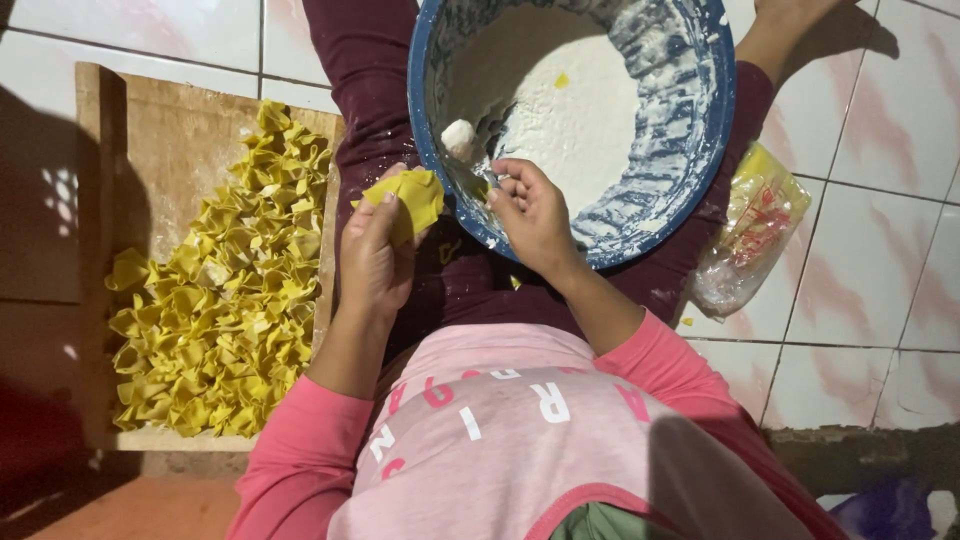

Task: Filling and folding yellow food wrappers with a white paste using a fork while sitting on the floor.

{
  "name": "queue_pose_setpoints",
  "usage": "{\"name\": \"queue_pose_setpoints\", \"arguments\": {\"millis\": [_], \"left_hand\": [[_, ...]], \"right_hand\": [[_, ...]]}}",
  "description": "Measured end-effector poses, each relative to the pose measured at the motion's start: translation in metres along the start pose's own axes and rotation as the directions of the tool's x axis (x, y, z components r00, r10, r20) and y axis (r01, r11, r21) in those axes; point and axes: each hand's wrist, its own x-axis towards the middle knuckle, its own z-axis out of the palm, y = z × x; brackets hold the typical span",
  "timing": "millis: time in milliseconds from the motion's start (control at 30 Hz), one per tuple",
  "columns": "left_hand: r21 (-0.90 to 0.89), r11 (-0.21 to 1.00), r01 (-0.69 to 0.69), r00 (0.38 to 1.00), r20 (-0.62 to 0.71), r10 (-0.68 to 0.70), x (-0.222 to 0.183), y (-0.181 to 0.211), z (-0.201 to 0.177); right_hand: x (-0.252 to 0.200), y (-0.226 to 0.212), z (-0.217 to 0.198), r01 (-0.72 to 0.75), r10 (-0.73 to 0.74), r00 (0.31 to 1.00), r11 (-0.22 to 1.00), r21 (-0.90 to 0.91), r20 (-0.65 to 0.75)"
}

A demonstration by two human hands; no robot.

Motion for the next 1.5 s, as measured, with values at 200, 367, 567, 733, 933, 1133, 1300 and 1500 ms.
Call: {"name": "queue_pose_setpoints", "arguments": {"millis": [200, 367, 567, 733, 933, 1133, 1300, 1500], "left_hand": [[-0.09, 0.992, 0.093, 0.994, -0.046, -0.098, 0.012, -0.016, -0.008], [-0.297, 0.939, 0.176, 0.983, -0.001, -0.184, -0.005, 0.007, 0.028], [-0.345, 0.919, 0.193, 0.981, 0.041, -0.19, 0.007, 0.007, 0.025], [-0.349, 0.929, 0.121, 0.992, 0.065, -0.105, 0.016, 0.014, 0.024], [-0.079, 0.997, -0.01, 0.992, 0.124, 0.02, 0.004, 0.026, 0.049], [-0.032, 0.999, 0.04, 0.978, 0.204, -0.033, -0.002, 0.017, 0.071], [0.186, 0.983, 0.011, 0.97, 0.236, -0.056, -0.005, 0.021, 0.074], [0.349, 0.933, 0.092, 0.952, 0.245, -0.185, 0.017, 0.002, 0.072]], "right_hand": [[-0.014, -0.039, 0.007, 0.209, -0.22, 0.975, 0.936, -0.282, -0.007], [-0.019, -0.037, 0.01, 0.328, -0.346, 0.938, 0.88, -0.344, 0.012], [-0.02, -0.027, 0.005, 0.386, -0.4, 0.916, 0.868, -0.312, 0.02], [-0.023, -0.03, -0.009, 0.366, -0.378, 0.926, 0.887, -0.28, 0.013], [-0.01, -0.034, -0.023, 0.334, -0.356, 0.933, 0.907, -0.258, -0.044], [0.021, -0.046, -0.018, 0.533, -0.534, 0.844, 0.823, -0.198, 0.053], [0.033, -0.044, -0.017, 0.597, -0.593, 0.8, 0.766, -0.238, 0.096], [0.035, -0.042, -0.022, 0.584, -0.565, 0.812, 0.786, -0.203, 0.147]]}}
